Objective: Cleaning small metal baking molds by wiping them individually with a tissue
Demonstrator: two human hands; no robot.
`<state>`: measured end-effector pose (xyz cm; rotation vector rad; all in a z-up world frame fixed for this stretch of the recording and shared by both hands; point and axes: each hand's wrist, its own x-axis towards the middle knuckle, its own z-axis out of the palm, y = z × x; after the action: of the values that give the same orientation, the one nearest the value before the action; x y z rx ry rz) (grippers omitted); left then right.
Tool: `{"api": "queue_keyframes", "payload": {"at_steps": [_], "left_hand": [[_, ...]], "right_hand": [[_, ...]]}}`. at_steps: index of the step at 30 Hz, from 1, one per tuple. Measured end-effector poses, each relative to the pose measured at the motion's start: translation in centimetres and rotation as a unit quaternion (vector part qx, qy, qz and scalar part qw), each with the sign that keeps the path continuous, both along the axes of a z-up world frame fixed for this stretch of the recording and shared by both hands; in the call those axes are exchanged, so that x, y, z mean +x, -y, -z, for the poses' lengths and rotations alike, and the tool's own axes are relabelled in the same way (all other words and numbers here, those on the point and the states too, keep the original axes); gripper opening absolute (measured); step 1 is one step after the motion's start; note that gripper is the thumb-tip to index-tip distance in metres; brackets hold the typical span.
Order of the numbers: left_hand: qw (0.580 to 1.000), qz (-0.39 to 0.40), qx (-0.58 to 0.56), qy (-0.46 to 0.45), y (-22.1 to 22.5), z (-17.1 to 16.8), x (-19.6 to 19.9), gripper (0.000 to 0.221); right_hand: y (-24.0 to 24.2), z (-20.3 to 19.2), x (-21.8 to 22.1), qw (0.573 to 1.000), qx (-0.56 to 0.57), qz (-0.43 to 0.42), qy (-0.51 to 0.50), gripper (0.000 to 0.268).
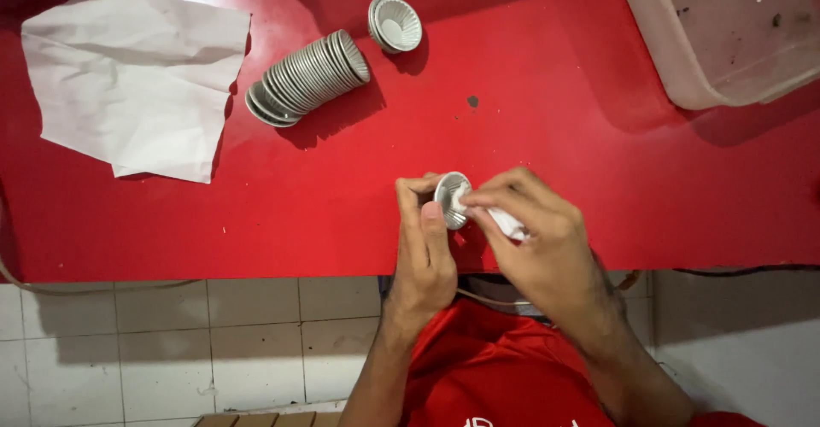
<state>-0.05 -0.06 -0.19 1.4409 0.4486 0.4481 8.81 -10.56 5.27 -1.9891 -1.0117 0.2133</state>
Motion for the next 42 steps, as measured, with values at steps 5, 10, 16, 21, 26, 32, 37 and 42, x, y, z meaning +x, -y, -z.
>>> {"api": "queue_keyframes", "payload": {"at_steps": [5, 10, 16, 21, 26, 32, 37, 42], "left_hand": [[1.0, -0.023, -0.001, -0.016, 0.2, 0.4, 0.1, 0.029], [1.0, 0.005, 0.009, -0.008, 0.1, 0.0, 0.1, 0.036], [1.0, 0.008, 0.018, 0.023, -0.1, -0.3, 0.0, 0.03], [0.999, -0.004, 0.029, 0.031, 0.0, 0.6, 0.1, 0.034], [1.0, -0.003, 0.023, 0.005, 0.1, 0.3, 0.1, 0.04], [0.999, 0.006, -0.01, 0.046, 0.1, 0.3, 0.2, 0.034], [0.996, -0.015, 0.018, 0.086, 0.3, 1.7, 0.4, 0.039], [0.994, -0.011, 0.006, 0.113, 0.3, 1.7, 0.4, 0.035]], "right_hand": [[1.2, -1.5, 0.2, 0.985, -0.013, -0.059, -0.159, 0.005], [0.6, -0.8, 1.1, 0.996, 0.016, 0.089, 0.028, 0.012], [-0.6, 1.1, -0.4, 0.998, 0.024, 0.056, 0.029, 0.013], [0.7, -0.9, -0.2, 0.995, -0.008, 0.006, -0.095, 0.008], [0.9, -1.2, 0.3, 0.996, 0.011, 0.066, -0.065, 0.013], [-0.3, 0.6, -0.5, 0.997, 0.042, 0.065, 0.003, 0.01], [0.1, 0.7, -2.9, 0.989, 0.057, 0.107, -0.084, 0.015], [1.1, 0.5, -1.8, 0.986, 0.077, 0.125, -0.081, 0.012]]}}
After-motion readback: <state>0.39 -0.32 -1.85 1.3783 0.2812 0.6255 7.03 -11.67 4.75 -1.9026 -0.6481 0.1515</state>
